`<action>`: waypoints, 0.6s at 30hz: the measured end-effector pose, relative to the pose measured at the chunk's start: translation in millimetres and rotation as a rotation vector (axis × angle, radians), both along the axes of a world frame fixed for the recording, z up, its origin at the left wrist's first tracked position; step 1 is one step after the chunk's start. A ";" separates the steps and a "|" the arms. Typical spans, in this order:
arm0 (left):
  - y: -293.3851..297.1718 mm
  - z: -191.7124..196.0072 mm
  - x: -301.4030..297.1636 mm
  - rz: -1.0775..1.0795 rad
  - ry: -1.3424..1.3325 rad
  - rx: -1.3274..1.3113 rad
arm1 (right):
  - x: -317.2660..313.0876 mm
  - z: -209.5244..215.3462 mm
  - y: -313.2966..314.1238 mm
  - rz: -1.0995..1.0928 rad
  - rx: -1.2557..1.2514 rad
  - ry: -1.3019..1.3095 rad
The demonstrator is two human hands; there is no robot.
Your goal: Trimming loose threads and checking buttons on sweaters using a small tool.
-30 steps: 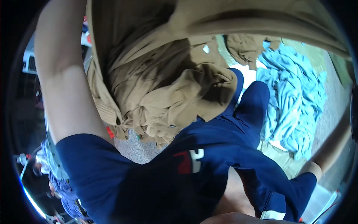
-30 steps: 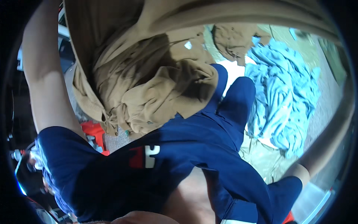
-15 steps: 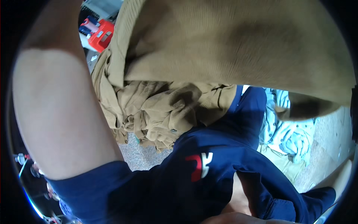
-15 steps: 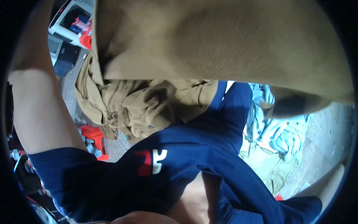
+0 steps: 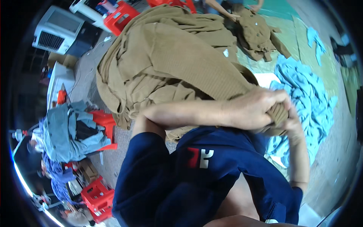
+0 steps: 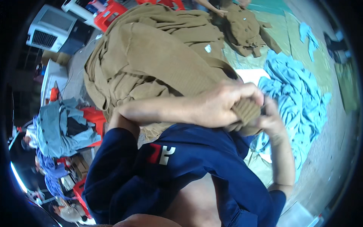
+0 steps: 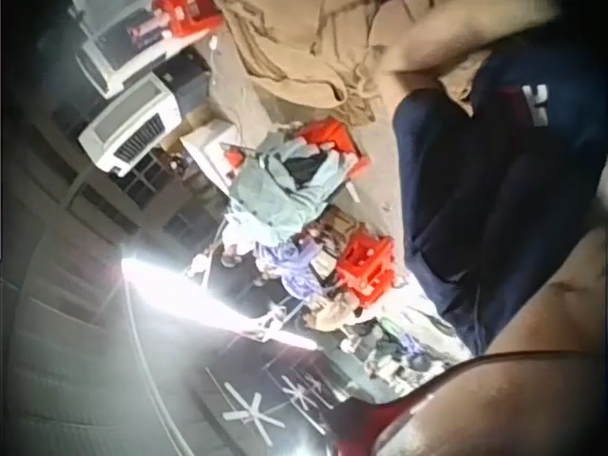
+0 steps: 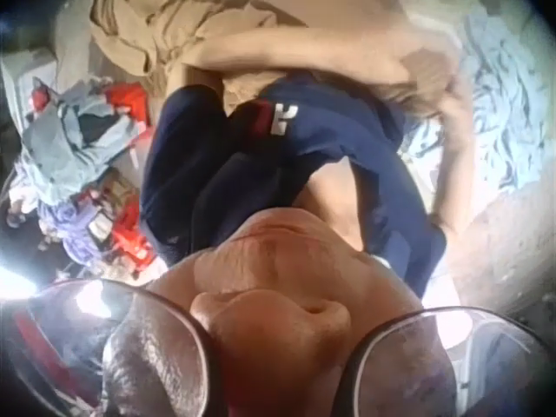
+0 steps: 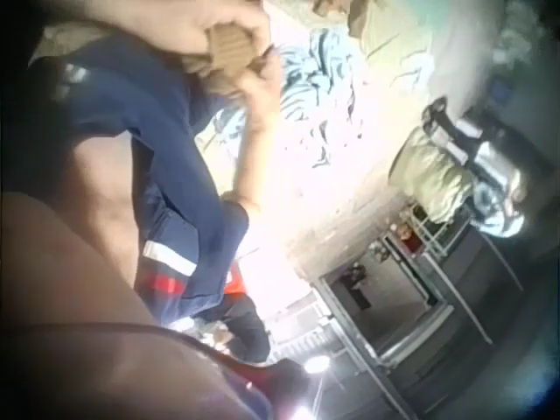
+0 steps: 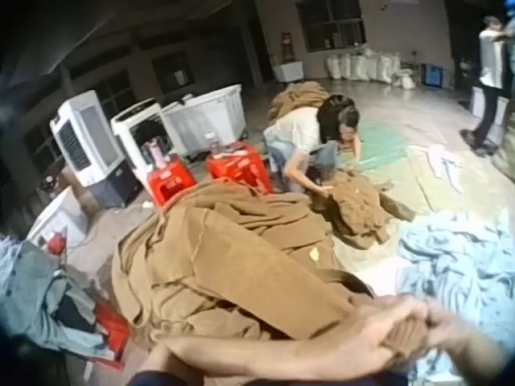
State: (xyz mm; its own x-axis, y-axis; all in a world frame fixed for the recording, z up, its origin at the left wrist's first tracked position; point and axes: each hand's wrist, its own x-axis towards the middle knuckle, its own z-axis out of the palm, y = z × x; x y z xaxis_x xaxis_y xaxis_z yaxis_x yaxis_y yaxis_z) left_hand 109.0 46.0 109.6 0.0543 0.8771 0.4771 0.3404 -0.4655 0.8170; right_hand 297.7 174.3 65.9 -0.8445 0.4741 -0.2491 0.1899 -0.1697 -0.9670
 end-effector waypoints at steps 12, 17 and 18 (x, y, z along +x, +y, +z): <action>-104.5 21.7 -272.1 0.810 1.055 -0.381 | 72.2 -49.0 36.5 -0.142 -0.147 0.458; -67.9 13.1 -245.1 0.710 0.726 -0.377 | 196.1 -81.6 101.7 -0.534 -0.167 0.712; -54.2 22.6 -225.7 0.662 0.617 -0.296 | 216.6 -78.8 113.9 -0.431 -0.220 0.804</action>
